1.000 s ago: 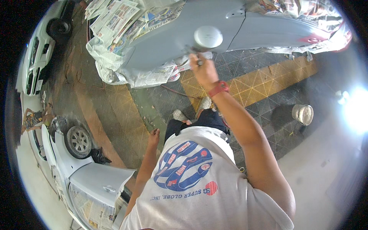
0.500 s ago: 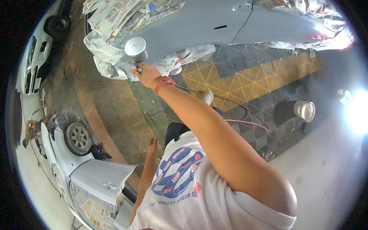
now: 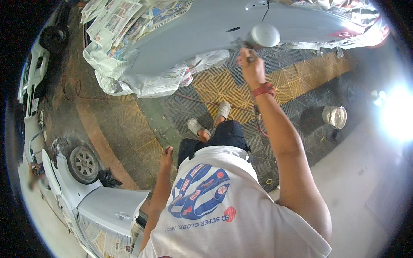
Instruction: The person uses a spray gun to apply paint to a car bumper that is masked with newspaper. They adjust the masking tape, then spray multiple sections of the bumper with steady hand movements. The person briefly walks to another vehicle and interacts with two other people before the clip ends.
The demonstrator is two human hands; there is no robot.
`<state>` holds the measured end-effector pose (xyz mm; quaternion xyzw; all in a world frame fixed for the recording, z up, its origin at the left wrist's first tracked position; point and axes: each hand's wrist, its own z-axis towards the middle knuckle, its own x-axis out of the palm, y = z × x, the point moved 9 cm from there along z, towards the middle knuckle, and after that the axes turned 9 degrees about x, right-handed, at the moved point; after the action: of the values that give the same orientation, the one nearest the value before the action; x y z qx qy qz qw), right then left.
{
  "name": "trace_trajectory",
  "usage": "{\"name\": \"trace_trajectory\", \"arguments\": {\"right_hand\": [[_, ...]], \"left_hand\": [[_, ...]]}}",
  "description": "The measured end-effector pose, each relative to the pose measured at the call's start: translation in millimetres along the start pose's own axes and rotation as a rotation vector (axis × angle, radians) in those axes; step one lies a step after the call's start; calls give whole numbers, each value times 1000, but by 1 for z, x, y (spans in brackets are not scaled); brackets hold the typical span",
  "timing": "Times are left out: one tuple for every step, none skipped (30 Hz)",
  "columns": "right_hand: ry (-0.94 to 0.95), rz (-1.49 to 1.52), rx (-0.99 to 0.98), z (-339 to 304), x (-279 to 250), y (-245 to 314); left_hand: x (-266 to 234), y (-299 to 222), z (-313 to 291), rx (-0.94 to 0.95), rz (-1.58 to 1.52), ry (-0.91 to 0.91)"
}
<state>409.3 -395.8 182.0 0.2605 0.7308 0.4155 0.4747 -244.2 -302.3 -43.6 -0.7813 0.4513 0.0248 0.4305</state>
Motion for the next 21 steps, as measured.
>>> {"name": "trace_trajectory", "arguments": {"right_hand": [[-39, 14, -31, 8, -21, -2], [-51, 38, 47, 21, -39, -13], [-65, 48, 115, 33, -54, -22], [-93, 60, 142, 40, -67, -29], [-141, 58, 151, 47, -79, -35], [-188, 56, 159, 54, -88, -39], [-232, 55, 165, 60, -96, -43], [-257, 29, 166, 64, -101, -46], [-260, 3, 152, 66, -101, -47], [-256, -21, 145, 66, -99, -47], [-266, -52, 179, 63, -97, -50], [-209, -19, 149, 59, -86, -47], [-168, 8, 160, 51, -72, -47], [-126, 35, 172, 39, -54, -46], [-90, 86, 137, 26, -35, -40], [-54, 137, 102, 10, -12, -34], [-18, 188, 66, -5, 10, -27], [23, 143, 32, -20, 31, -19], [63, 88, -8, -35, 54, -10], [110, 82, -43, -49, 79, -1], [145, 32, -46, -63, 103, 6]], "left_hand": [[5, -7, 4, 19, -55, 12], [9, -16, 9, 50, -112, 20], [12, -18, 13, 7, -167, 22], [14, -27, 15, 55, -150, 26], [16, -28, 16, 29, -131, 25], [16, -27, 17, -9, -144, 27], [16, -30, 18, 21, -54, 45], [17, -30, 18, 39, 4, 68], [18, -28, 19, 57, 62, 91], [17, -25, 18, 84, 12, 67], [16, -19, 14, 109, -39, 42], [14, -6, 10, 52, -101, 16], [13, -3, 8, 106, -69, 11], [12, 7, 5, 79, -47, 8], [11, 20, 1, -9, -32, 9], [11, 21, -2, 14, 7, 14], [10, 26, -6, -25, 40, 21], [9, 33, -13, -125, 86, 38], [5, 25, -18, -65, 96, 22], [4, 21, -24, -67, 121, 17], [2, 17, -30, -71, 149, 11]]}}
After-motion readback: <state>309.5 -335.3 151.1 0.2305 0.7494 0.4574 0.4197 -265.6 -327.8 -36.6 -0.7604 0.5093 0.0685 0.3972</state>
